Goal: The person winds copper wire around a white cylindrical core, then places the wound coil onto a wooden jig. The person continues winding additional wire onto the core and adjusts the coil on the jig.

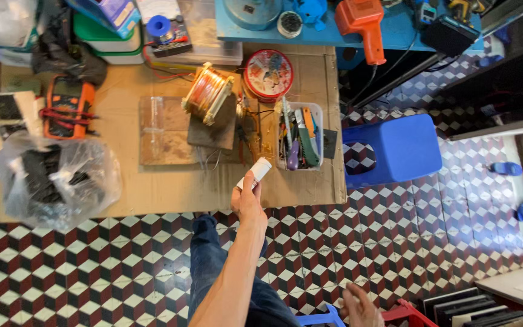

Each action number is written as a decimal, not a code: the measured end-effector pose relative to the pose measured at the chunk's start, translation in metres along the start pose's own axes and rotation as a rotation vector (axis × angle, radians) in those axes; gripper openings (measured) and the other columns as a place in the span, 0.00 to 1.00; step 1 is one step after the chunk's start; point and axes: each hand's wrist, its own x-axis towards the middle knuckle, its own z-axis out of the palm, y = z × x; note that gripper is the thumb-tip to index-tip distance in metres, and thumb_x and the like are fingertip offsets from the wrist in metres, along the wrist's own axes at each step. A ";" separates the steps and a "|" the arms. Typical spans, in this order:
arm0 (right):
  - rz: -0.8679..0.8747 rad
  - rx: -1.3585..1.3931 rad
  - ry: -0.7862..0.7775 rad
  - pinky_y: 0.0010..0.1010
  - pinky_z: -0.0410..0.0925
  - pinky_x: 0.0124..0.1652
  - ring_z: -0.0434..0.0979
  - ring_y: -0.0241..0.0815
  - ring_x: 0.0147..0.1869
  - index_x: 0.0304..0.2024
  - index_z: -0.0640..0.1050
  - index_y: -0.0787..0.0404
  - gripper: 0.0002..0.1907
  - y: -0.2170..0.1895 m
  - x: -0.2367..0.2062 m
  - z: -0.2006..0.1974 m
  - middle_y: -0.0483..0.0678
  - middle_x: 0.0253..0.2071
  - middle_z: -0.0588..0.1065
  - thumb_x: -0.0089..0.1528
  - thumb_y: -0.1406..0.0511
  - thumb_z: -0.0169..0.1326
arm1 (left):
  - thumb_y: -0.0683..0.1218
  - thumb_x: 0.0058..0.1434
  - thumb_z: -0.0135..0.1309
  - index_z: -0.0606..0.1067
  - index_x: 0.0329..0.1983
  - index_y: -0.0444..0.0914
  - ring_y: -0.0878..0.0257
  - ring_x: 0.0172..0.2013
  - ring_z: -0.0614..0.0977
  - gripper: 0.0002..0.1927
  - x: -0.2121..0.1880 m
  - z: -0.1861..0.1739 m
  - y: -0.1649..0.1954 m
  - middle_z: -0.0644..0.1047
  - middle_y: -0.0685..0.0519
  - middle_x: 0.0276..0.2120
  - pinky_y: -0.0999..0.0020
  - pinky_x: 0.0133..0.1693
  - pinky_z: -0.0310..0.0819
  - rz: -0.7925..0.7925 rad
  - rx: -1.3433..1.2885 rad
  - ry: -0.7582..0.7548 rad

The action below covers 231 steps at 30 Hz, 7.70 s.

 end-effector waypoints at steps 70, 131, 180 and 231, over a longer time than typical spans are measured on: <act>-0.551 0.732 -0.467 0.32 0.59 0.65 0.72 0.35 0.64 0.56 0.79 0.62 0.22 -0.334 -0.154 0.115 0.47 0.56 0.79 0.62 0.59 0.57 | 0.39 0.60 0.63 0.80 0.50 0.32 0.61 0.55 0.82 0.14 -0.093 0.043 0.263 0.76 0.48 0.60 0.67 0.54 0.82 0.807 0.857 -1.044; -0.364 0.609 -0.282 0.29 0.59 0.22 0.67 0.30 0.30 0.41 0.81 0.65 0.14 -0.267 -0.113 0.067 0.41 0.25 0.74 0.68 0.61 0.50 | 0.52 0.67 0.57 0.82 0.48 0.39 0.72 0.40 0.72 0.14 -0.107 0.079 0.176 0.79 0.60 0.41 0.72 0.48 0.67 -0.155 0.729 -1.066; -0.552 0.327 0.058 0.32 0.66 0.27 0.70 0.36 0.24 0.39 0.80 0.66 0.11 -0.282 -0.153 -0.018 0.52 0.24 0.74 0.66 0.63 0.54 | 0.37 0.56 0.64 0.65 0.38 0.32 0.66 0.38 0.80 0.18 -0.097 0.089 0.144 0.79 0.48 0.38 0.71 0.38 0.77 0.167 1.304 -1.265; -0.439 1.005 -0.538 0.28 0.69 0.46 0.76 0.37 0.46 0.62 0.70 0.70 0.24 -0.250 -0.036 0.048 0.50 0.51 0.76 0.64 0.68 0.48 | 0.49 0.54 0.65 0.78 0.56 0.34 0.63 0.41 0.86 0.27 -0.175 0.138 0.253 0.84 0.48 0.45 0.73 0.41 0.81 0.094 1.044 -1.016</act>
